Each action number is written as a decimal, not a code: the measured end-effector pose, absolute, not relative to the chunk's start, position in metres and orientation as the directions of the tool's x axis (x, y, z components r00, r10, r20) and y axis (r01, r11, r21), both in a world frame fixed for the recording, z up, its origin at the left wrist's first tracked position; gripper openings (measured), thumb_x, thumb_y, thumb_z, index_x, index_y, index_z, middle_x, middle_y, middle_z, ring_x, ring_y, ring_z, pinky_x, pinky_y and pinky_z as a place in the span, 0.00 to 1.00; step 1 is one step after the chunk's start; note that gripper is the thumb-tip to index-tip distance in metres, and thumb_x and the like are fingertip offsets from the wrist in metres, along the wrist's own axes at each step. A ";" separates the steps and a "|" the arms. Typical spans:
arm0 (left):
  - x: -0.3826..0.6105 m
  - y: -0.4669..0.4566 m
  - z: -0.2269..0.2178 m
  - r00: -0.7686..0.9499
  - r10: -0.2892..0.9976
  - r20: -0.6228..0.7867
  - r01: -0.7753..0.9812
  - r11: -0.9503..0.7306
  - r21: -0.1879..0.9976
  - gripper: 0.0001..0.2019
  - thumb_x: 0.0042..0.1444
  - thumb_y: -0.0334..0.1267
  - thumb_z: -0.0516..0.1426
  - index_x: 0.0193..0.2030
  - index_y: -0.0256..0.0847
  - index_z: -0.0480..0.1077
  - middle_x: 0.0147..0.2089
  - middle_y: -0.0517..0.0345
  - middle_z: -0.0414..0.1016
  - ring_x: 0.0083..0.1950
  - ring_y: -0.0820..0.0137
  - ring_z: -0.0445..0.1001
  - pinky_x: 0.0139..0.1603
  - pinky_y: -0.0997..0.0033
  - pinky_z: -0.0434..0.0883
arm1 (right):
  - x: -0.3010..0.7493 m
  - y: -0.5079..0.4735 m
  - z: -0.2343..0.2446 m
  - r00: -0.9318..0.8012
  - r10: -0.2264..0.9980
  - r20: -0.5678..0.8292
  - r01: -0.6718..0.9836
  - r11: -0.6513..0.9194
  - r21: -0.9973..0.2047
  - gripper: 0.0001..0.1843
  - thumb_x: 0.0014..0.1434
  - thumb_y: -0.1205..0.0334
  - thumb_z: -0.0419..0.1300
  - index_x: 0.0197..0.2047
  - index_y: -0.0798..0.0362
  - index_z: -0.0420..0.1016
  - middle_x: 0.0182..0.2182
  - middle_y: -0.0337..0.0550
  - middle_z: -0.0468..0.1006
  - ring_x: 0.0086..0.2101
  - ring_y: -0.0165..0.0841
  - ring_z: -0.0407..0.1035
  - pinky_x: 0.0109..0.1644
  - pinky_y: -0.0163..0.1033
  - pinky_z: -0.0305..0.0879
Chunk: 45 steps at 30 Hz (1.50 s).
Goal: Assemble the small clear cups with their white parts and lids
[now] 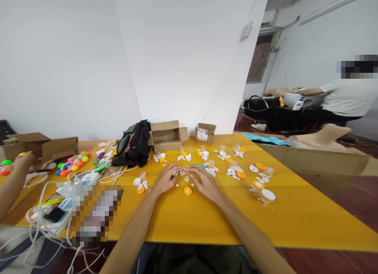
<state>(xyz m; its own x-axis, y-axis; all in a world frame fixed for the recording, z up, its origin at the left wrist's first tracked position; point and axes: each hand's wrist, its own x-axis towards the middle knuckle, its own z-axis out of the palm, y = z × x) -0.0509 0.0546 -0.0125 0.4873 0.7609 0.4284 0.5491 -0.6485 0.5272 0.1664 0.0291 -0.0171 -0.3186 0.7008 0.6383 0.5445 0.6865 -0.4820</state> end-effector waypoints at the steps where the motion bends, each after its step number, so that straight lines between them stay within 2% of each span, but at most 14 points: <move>1: -0.051 0.055 -0.013 0.480 0.767 0.425 0.556 -0.641 0.529 0.25 0.52 0.21 0.51 0.55 0.45 0.70 0.58 0.51 0.71 0.60 0.62 0.70 0.63 0.59 0.67 | 0.169 0.025 -0.017 -0.335 0.701 0.629 0.542 0.690 -0.480 0.11 0.66 0.64 0.51 0.46 0.46 0.74 0.45 0.45 0.77 0.47 0.38 0.72 0.53 0.45 0.70; 6: -0.051 0.054 -0.015 0.494 0.778 0.388 0.565 -0.626 0.537 0.25 0.53 0.23 0.52 0.56 0.46 0.70 0.57 0.52 0.73 0.59 0.62 0.70 0.63 0.59 0.67 | 0.177 0.007 -0.018 -0.461 0.697 0.549 0.567 0.707 -0.422 0.06 0.65 0.60 0.56 0.43 0.48 0.73 0.46 0.46 0.76 0.47 0.40 0.71 0.53 0.48 0.69; 11: -0.051 0.051 -0.011 0.497 0.780 0.380 0.562 -0.623 0.544 0.23 0.54 0.24 0.52 0.56 0.45 0.69 0.59 0.52 0.71 0.60 0.63 0.69 0.64 0.57 0.66 | 0.173 0.001 -0.014 -0.538 0.689 0.485 0.608 0.716 -0.343 0.06 0.63 0.58 0.59 0.42 0.47 0.75 0.50 0.47 0.75 0.50 0.41 0.69 0.56 0.49 0.67; 16: -0.051 0.042 -0.002 0.506 0.767 0.395 0.554 -0.640 0.532 0.20 0.55 0.25 0.52 0.52 0.45 0.70 0.58 0.51 0.70 0.59 0.62 0.68 0.64 0.56 0.65 | 0.173 0.001 -0.014 -0.544 0.688 0.480 0.597 0.720 -0.354 0.09 0.65 0.57 0.57 0.44 0.46 0.77 0.50 0.48 0.75 0.50 0.42 0.69 0.55 0.50 0.67; 22: -0.046 0.030 0.007 0.544 0.745 0.387 0.569 -0.666 0.482 0.16 0.52 0.24 0.54 0.45 0.44 0.71 0.54 0.53 0.70 0.58 0.61 0.67 0.64 0.56 0.62 | 0.174 0.002 -0.017 -0.567 0.675 0.472 0.586 0.733 -0.345 0.09 0.63 0.57 0.60 0.46 0.45 0.77 0.51 0.46 0.74 0.52 0.41 0.68 0.58 0.50 0.65; 25: -0.042 0.025 0.009 0.584 0.731 0.355 0.572 -0.680 0.459 0.14 0.51 0.26 0.57 0.43 0.44 0.72 0.54 0.53 0.70 0.58 0.60 0.65 0.63 0.56 0.62 | 0.174 0.003 -0.018 -0.546 0.677 0.494 0.582 0.731 -0.357 0.08 0.64 0.59 0.59 0.46 0.46 0.75 0.51 0.46 0.75 0.51 0.40 0.69 0.56 0.49 0.66; 29: -0.038 0.021 0.012 0.624 0.713 0.319 0.559 -0.693 0.456 0.09 0.54 0.35 0.61 0.43 0.45 0.72 0.54 0.52 0.69 0.58 0.58 0.64 0.63 0.55 0.61 | 0.176 0.006 -0.021 -0.472 0.677 0.564 0.607 0.714 -0.348 0.08 0.65 0.65 0.54 0.43 0.48 0.74 0.47 0.46 0.76 0.48 0.39 0.70 0.55 0.49 0.67; 32: -0.035 0.019 0.013 0.640 0.706 0.303 0.550 -0.697 0.461 0.10 0.54 0.39 0.63 0.43 0.46 0.73 0.55 0.53 0.69 0.59 0.58 0.63 0.63 0.54 0.60 | 0.177 0.008 -0.025 -0.437 0.683 0.586 0.634 0.696 -0.338 0.09 0.65 0.66 0.53 0.42 0.48 0.74 0.44 0.46 0.77 0.46 0.39 0.71 0.52 0.48 0.69; 37: -0.034 0.018 0.012 0.661 0.700 0.270 0.555 -0.699 0.452 0.08 0.53 0.38 0.63 0.41 0.45 0.74 0.56 0.52 0.68 0.61 0.56 0.62 0.63 0.52 0.59 | 0.178 0.011 -0.030 -0.436 0.667 0.604 0.648 0.699 -0.304 0.08 0.64 0.67 0.55 0.39 0.48 0.75 0.43 0.47 0.77 0.45 0.39 0.72 0.50 0.47 0.70; 41: -0.036 0.020 0.012 0.652 0.707 0.275 0.560 -0.694 0.453 0.10 0.53 0.38 0.63 0.43 0.47 0.74 0.55 0.53 0.68 0.60 0.57 0.63 0.63 0.53 0.60 | 0.180 0.014 -0.033 -0.449 0.650 0.613 0.630 0.717 -0.298 0.10 0.65 0.68 0.54 0.37 0.48 0.76 0.40 0.46 0.77 0.43 0.40 0.72 0.48 0.47 0.71; 45: -0.044 0.024 0.014 0.608 0.738 0.293 0.596 -0.668 0.446 0.12 0.51 0.32 0.62 0.43 0.47 0.74 0.52 0.54 0.69 0.57 0.57 0.64 0.62 0.54 0.61 | 0.180 0.015 -0.034 -0.457 0.635 0.623 0.634 0.724 -0.273 0.11 0.65 0.68 0.53 0.36 0.48 0.76 0.39 0.46 0.77 0.42 0.40 0.72 0.46 0.48 0.72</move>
<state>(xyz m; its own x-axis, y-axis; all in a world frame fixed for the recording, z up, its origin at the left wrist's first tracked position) -0.0440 0.0239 0.0143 0.6080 0.7379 0.2932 0.5959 -0.6681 0.4456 0.1798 0.0147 -0.0338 -0.4567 0.6351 0.6229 0.6336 0.7238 -0.2734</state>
